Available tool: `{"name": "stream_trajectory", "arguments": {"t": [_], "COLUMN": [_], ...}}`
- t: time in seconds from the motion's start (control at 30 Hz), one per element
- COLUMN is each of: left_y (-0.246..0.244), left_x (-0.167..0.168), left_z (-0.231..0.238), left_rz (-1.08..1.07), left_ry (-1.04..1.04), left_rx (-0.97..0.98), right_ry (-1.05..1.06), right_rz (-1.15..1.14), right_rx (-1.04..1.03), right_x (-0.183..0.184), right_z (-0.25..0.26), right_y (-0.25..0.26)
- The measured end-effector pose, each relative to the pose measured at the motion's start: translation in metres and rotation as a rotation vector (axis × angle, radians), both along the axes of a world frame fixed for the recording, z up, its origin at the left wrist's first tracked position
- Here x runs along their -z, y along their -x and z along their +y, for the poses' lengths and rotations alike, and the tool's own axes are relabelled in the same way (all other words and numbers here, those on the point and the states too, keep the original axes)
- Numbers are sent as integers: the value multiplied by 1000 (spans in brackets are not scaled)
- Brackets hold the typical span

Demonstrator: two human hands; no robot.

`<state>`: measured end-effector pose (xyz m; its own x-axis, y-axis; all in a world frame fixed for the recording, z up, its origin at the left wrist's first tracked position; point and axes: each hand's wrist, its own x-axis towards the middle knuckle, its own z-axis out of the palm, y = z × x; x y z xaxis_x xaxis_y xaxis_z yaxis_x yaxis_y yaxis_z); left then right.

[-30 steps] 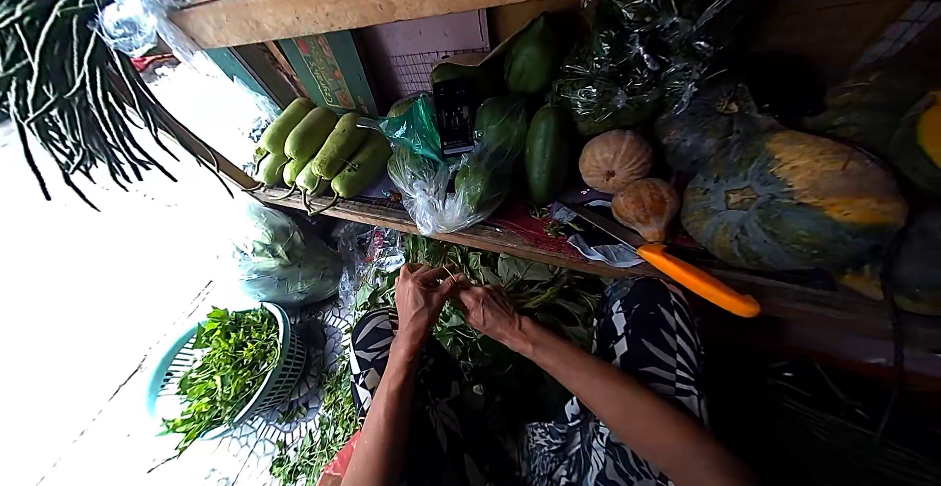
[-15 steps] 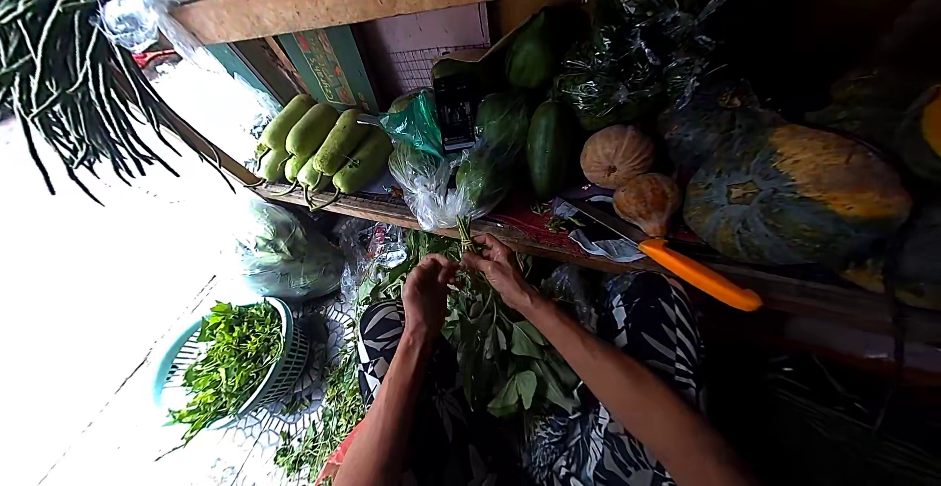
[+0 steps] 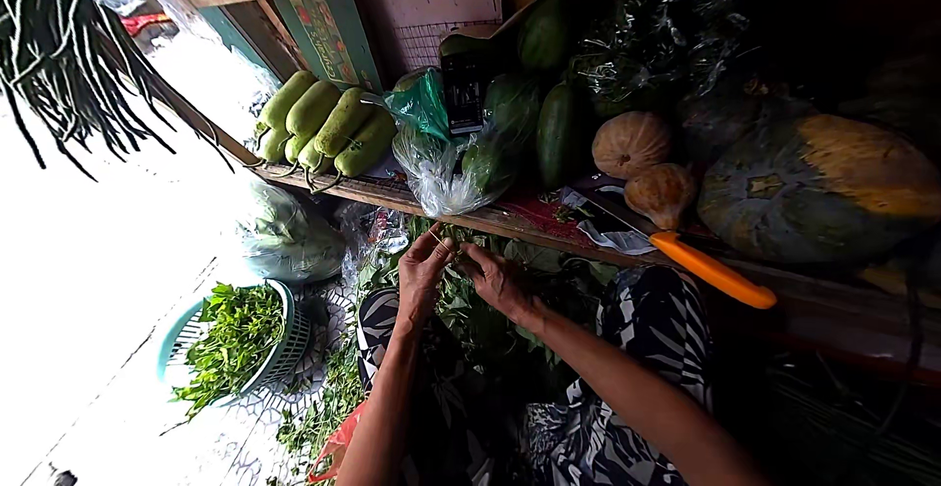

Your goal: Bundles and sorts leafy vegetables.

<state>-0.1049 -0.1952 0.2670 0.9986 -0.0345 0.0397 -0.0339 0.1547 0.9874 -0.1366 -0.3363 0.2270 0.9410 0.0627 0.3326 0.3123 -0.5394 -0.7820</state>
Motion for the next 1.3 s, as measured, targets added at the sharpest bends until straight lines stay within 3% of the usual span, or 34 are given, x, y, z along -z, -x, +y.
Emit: {"name": "stream_trajectory", "arguments": {"t": [0.33, 0.43, 0.5, 0.57, 0.6, 0.77, 0.87, 0.9, 1.03, 1.13, 1.17, 1.3], "left_y": [-1, -2, -2, -2, -1, 9, 11, 10, 9, 8, 8, 12], "left_x": [13, 10, 6, 8, 11, 17, 17, 16, 5, 0, 0, 0], "left_z": [8, 3, -4, -8, -7, -16, -24, -22, -13, -12, -11, -7], "left_rz": [-169, -156, -72, -34, -48, 42, 20, 14, 81, 117, 123, 140], "left_ry": [-491, -484, -321, -162, -176, -661, -637, -542, -107, 58, 78, 182], "left_rx": [-62, -32, -1, 43, 118, 663, 652, 617, 424, 260, 236, 68], "right_ry": [194, 163, 98, -51, -147, -797, -1100, -1046, -326, -31, -11, -291], "right_rz": [-249, -102, 126, 244, 265, 263, 242, 231, 343, 499, 517, 388], "right_rx": [-50, -41, -55, -57, -48, 52, 20, -33, -240, -350, -357, -284], "right_x": [18, 7, -11, -23, -29, -52, -59, -60, -63, -55, -52, -38], "right_z": [3, 4, 1, -5, -9, -40, -61, -70, -111, -95, -81, -40], "right_y": [-2, 2, 4, 0, -4, -18, -23, -25, -21, -16, -15, -15]}}
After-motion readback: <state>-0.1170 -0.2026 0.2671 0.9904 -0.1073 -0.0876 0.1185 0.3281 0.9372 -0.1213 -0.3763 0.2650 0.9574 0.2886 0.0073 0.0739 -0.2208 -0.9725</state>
